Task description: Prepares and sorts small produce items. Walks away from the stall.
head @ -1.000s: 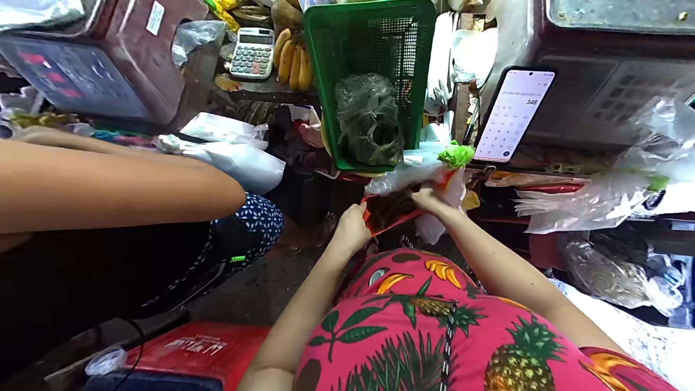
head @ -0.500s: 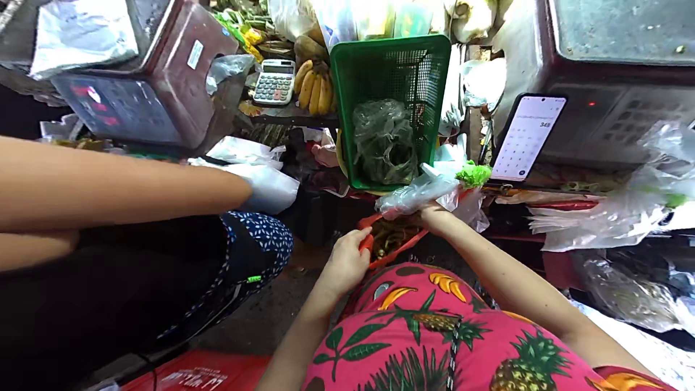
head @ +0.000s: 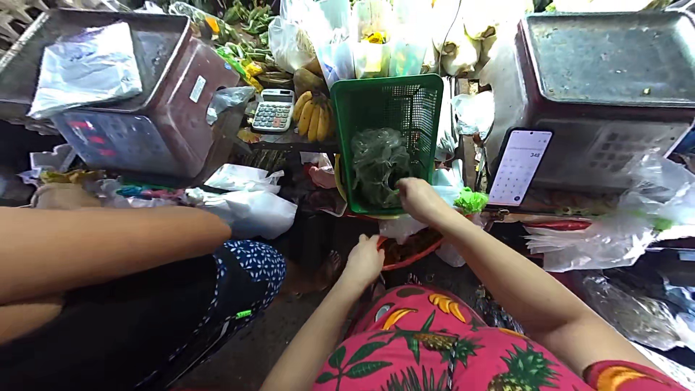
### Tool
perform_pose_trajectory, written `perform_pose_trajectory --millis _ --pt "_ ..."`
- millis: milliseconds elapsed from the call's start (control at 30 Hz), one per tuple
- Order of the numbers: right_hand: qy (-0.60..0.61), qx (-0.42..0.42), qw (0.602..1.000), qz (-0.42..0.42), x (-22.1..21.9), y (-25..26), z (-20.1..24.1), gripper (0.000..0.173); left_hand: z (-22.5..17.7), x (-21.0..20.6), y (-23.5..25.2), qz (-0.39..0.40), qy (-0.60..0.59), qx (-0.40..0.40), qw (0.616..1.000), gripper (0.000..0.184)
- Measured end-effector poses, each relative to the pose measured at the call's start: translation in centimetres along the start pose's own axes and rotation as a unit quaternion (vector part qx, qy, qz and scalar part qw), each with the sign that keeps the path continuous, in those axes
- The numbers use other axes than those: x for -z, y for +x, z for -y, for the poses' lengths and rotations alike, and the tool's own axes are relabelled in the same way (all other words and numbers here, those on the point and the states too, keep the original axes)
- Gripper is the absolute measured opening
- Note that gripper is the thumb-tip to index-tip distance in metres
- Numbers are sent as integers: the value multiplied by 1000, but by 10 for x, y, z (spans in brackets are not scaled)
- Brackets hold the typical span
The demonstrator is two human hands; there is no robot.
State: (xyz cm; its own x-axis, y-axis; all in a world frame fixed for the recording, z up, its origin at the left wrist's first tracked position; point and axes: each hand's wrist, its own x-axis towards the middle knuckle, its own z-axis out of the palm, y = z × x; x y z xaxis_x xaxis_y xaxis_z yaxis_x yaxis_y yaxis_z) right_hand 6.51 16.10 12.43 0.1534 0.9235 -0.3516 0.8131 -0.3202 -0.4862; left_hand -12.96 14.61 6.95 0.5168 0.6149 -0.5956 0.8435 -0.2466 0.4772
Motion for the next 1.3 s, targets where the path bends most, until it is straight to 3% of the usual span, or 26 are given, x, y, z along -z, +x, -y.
perform_pose_trajectory --millis 100,167,267,333,433,533,633,733,867,1067,1133,1200,1300 --pt "27 -66 997 -34 -8 49 -10 37 -33 21 28 -106 47 -122 986 47" --pt "51 -102 991 -73 -14 65 -14 35 -43 37 58 -125 74 -171 974 42" --pt "80 -118 980 -135 -19 74 -17 42 -46 57 91 -137 132 -82 978 38" --pt "73 -118 979 -147 -21 77 -16 50 -45 70 101 -182 143 -10 973 46" --pt "66 -105 981 -152 -27 83 -11 57 -47 89 102 -203 157 40 966 43" --pt "84 -93 982 -143 -34 94 -8 66 -53 101 103 -180 161 44 969 55" --pt "83 -74 987 -119 -43 104 -9 60 -51 107 113 -168 149 36 974 71" --pt "84 -70 990 -87 -44 104 -3 58 -44 107 120 -179 117 14 977 71" --pt "80 -84 993 -27 -34 101 0 84 -31 102 125 -176 54 -32 982 66" --pt "110 -94 989 -12 -35 104 -4 69 -18 103 123 -187 -27 -75 979 73" --pt "109 -88 990 -22 -38 100 -3 72 -13 104 122 -185 -40 -92 978 71" --pt "85 -61 994 -31 -39 92 -4 73 -10 106 120 -178 -56 -112 976 68" --pt "71 -1 996 -54 -44 89 -13 61 -4 102 117 -184 -83 -154 967 67"
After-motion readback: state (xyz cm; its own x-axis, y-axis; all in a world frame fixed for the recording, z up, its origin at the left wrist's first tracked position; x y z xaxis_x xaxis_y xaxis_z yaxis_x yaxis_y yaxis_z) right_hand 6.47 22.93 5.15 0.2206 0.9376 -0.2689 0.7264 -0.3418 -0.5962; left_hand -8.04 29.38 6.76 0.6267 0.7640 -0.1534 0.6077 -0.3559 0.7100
